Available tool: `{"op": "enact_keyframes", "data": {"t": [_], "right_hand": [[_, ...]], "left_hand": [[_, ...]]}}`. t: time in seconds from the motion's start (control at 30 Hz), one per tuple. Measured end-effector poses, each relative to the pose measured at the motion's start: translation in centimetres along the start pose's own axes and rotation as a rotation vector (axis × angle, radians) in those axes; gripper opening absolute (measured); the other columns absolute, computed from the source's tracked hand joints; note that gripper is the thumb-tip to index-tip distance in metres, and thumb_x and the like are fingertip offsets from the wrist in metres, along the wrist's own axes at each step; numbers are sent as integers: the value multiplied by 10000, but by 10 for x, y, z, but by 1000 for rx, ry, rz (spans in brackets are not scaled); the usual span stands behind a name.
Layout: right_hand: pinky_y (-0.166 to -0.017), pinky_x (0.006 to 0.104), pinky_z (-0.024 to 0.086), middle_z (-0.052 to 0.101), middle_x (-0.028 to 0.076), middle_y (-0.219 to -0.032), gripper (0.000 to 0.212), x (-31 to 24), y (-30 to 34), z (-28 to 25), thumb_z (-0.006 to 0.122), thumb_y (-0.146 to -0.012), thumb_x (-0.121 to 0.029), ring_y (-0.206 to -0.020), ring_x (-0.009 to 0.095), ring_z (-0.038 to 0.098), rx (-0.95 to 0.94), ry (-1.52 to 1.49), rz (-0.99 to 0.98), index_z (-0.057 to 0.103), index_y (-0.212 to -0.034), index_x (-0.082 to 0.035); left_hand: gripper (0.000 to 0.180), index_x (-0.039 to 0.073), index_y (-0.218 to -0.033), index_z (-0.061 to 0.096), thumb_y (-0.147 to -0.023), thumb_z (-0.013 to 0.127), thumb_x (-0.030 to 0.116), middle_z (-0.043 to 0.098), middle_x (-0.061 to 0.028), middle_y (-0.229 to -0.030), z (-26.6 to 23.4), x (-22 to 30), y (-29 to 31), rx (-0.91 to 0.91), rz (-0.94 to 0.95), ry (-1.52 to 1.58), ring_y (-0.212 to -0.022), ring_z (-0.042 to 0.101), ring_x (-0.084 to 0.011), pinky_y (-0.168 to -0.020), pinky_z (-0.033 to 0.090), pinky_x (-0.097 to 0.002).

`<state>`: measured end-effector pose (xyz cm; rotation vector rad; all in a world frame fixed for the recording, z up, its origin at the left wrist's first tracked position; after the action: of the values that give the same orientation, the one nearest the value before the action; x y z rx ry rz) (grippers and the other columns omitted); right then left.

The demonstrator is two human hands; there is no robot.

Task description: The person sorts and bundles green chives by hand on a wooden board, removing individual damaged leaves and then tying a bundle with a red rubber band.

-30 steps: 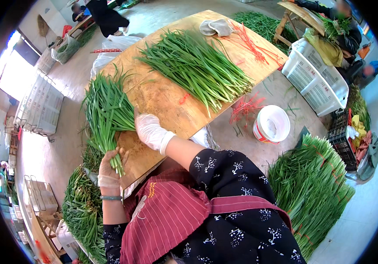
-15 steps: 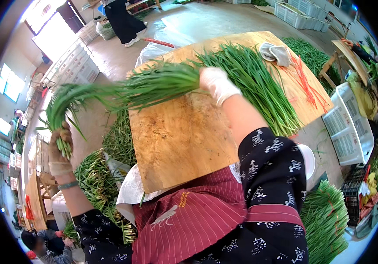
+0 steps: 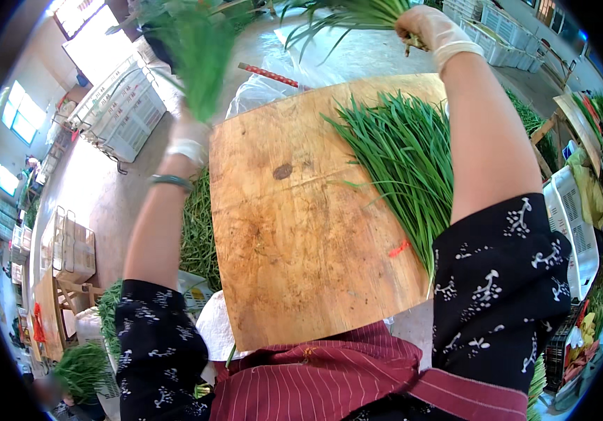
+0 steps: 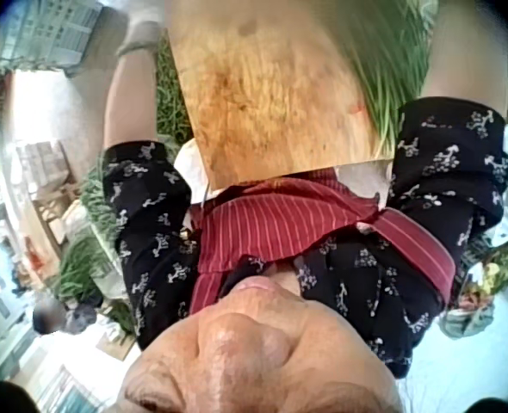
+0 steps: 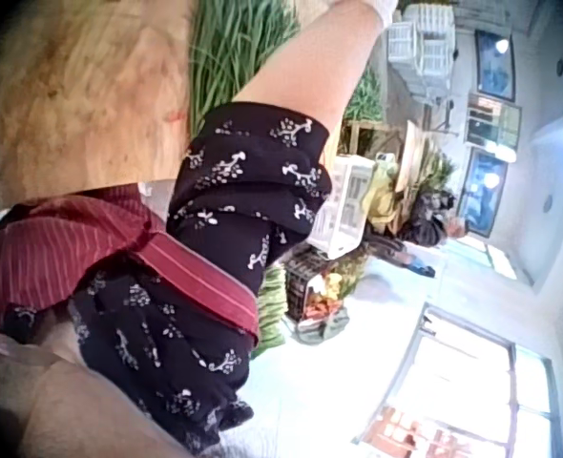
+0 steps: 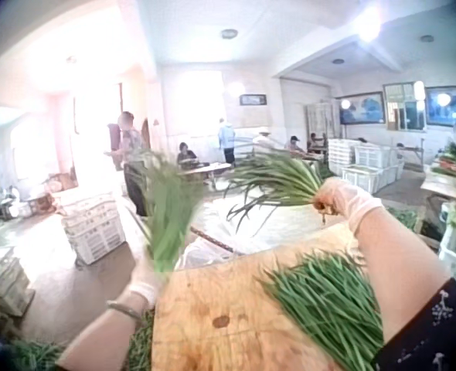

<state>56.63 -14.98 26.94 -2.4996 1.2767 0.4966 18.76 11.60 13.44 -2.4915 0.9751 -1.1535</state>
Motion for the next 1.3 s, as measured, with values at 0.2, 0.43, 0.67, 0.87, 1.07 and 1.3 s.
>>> {"op": "enact_keyframes", "data": {"t": [0.2,0.43,0.67,0.87,1.07,1.3], "right_hand": [[-425,235,434,575,27,-572,114,-9,32,6,618,-709,-149,-438,108,513,-79,-682,122,569,-634,-79],[-598,203,420,526,85,-829,341,-55,28,33,623,-772,-206,-703,101,496,-492,-1114,-126,433,-967,0],[-527,209,500,616,47,-722,201,-103,196,72,650,-751,-156,-602,100,583,-738,-1190,-136,600,-887,-16],[-662,262,470,625,24,-802,184,-37,346,173,628,-771,-151,-737,139,581,-782,-759,-963,631,-906,-26],[-746,327,472,628,84,-860,379,-5,385,226,678,-738,-284,-846,218,588,-1423,-785,102,602,-988,-9],[-822,323,444,556,202,-1110,815,-64,334,173,689,-658,-483,-1013,241,545,-972,-75,-258,415,-1233,25]], "left_hand": [[627,141,-1402,42,-871,368,79,463,-203,-1234,76,-3,71,-721,-243,-671,-1085,518,-301,-900,419,-410],[908,125,-1400,32,-736,645,212,440,-202,-1256,51,-7,78,-818,-216,-612,-1095,504,-317,-920,407,-403],[952,48,-1365,210,-619,759,271,325,-173,-1359,-20,38,163,-536,-111,455,-1252,322,-292,-1019,288,-379],[672,91,-1282,384,-722,710,268,424,-81,-1297,-28,78,296,-675,-496,2011,-1187,405,-256,-966,372,-416],[398,108,-1126,511,-763,673,137,544,-35,-1137,-3,42,325,-13,-1152,1927,-1045,516,-215,-894,457,-415],[367,72,-1107,523,-767,661,95,571,-80,-1099,-4,32,317,10,-1169,1823,-1004,550,-245,-867,477,-429]]}}
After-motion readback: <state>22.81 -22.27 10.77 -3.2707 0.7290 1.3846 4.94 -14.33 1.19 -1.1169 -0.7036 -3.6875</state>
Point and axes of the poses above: each hand's wrist, its own y-axis away from the middle knuckle, its own z-axis out of the palm, x = y × z, the point moved 2 cm from there along -y, towards the middle knuckle
